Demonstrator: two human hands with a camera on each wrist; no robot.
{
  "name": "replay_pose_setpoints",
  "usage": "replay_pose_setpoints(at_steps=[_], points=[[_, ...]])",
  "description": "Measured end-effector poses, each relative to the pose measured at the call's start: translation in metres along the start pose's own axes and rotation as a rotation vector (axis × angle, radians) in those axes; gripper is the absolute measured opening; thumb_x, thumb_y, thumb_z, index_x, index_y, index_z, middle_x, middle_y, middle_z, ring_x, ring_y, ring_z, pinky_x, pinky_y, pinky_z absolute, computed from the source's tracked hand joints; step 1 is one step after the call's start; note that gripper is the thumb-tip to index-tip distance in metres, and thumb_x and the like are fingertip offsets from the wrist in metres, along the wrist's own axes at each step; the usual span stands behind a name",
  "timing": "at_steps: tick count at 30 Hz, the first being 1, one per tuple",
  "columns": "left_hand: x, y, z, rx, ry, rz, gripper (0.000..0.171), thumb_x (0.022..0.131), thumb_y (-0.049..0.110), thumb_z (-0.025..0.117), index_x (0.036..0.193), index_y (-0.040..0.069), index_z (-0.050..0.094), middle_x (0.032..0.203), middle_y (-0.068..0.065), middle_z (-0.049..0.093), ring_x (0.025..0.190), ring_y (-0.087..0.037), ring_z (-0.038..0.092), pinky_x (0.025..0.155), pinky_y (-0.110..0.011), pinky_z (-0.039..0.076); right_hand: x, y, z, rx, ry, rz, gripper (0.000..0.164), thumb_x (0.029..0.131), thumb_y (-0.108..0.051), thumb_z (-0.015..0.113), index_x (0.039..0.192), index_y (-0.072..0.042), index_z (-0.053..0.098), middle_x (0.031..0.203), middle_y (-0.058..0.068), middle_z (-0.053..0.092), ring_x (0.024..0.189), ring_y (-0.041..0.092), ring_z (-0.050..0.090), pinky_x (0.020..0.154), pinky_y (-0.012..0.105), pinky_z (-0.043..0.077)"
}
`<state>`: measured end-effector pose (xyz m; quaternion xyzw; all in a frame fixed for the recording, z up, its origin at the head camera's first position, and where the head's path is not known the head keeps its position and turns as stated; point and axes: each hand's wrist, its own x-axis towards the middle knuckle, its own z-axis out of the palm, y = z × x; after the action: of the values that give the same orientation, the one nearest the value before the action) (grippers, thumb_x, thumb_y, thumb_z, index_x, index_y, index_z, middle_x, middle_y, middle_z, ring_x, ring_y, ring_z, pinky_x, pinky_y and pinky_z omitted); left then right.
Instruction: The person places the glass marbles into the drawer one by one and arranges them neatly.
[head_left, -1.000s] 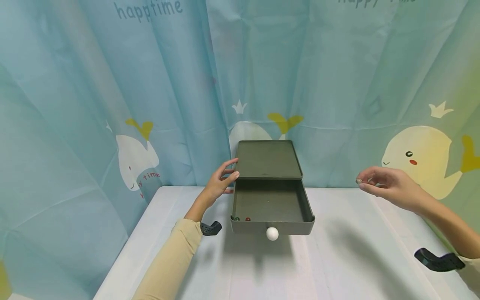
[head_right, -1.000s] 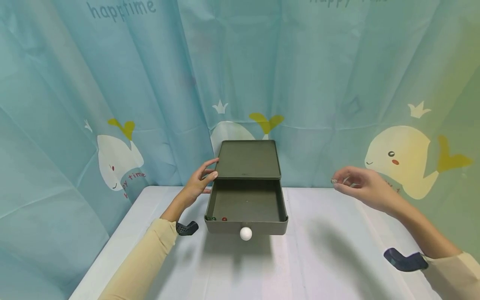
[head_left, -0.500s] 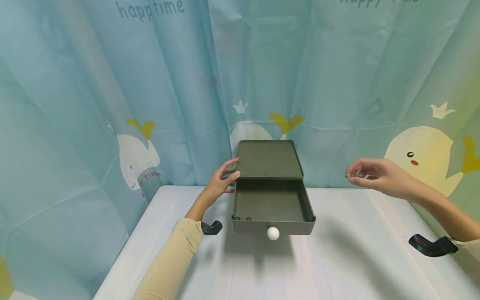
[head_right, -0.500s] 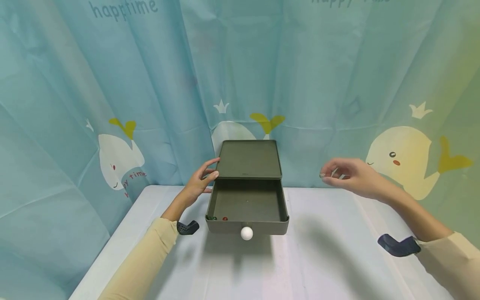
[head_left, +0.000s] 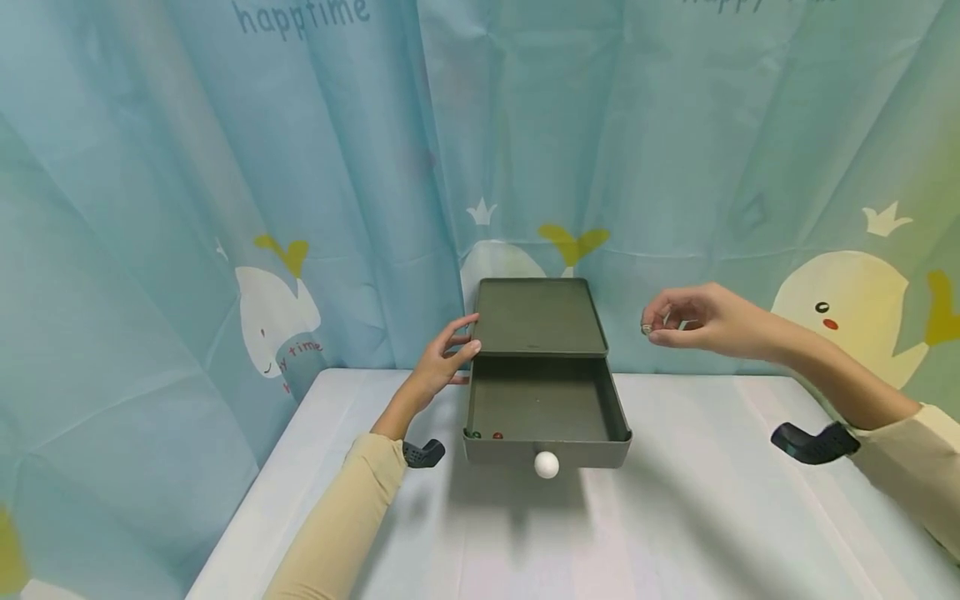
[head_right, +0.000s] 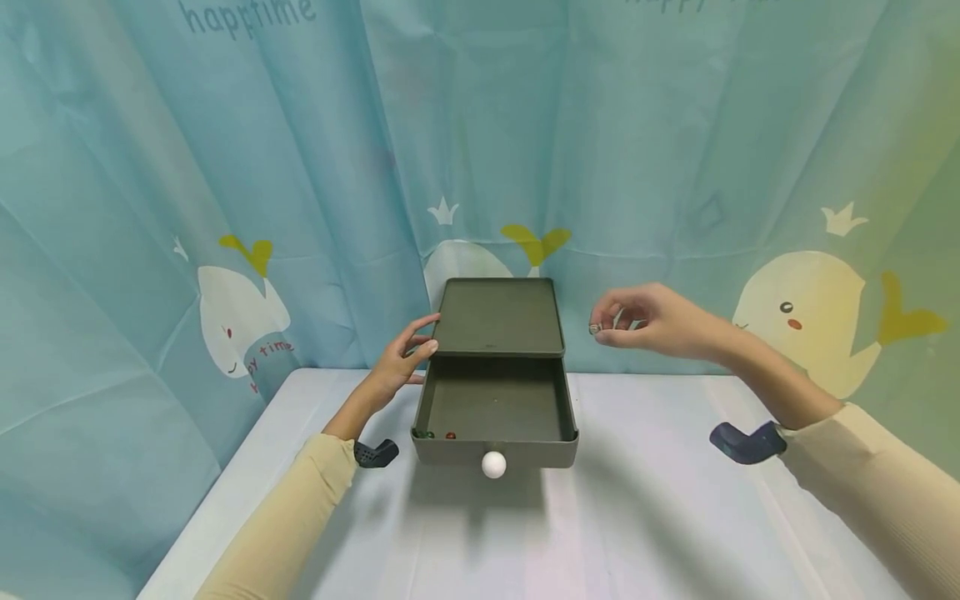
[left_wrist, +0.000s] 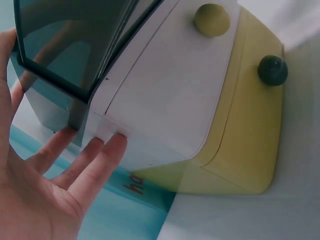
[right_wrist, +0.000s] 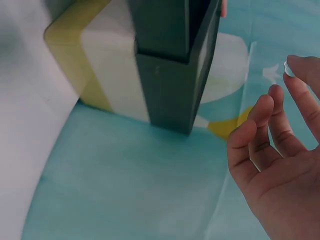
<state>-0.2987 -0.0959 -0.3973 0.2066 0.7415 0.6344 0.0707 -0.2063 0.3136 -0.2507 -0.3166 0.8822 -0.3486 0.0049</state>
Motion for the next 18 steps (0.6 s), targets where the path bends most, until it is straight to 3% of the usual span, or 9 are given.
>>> replay_pose_setpoints(at_steps=[9,18], points=[[-0.002,0.003,0.001,0.011,0.002,0.002,0.054,0.104,0.035,0.061,0.154,0.040,0.043,0.154,-0.014,0.041,0.136,-0.035,0.050,0.094,-0.057,0.055,0.042,-0.023,0.008,-0.009,-0.104,0.003,0.012,0.097,-0.018,0.074,0.106,-0.013,0.069,0.091,0.004,0.069,0.083,0.022,0.066,0.073,0.031,0.056],[-0.001,0.001,0.000,0.012,0.002,0.005,0.054,0.104,0.034,0.062,0.154,0.039,0.044,0.155,-0.015,0.041,0.136,-0.036,0.050,0.093,-0.057,0.056,0.078,-0.035,0.029,0.039,-0.189,-0.076,0.012,0.095,-0.015,0.075,0.105,-0.012,0.070,0.088,0.004,0.068,0.081,0.029,0.064,0.066,0.030,0.054]])
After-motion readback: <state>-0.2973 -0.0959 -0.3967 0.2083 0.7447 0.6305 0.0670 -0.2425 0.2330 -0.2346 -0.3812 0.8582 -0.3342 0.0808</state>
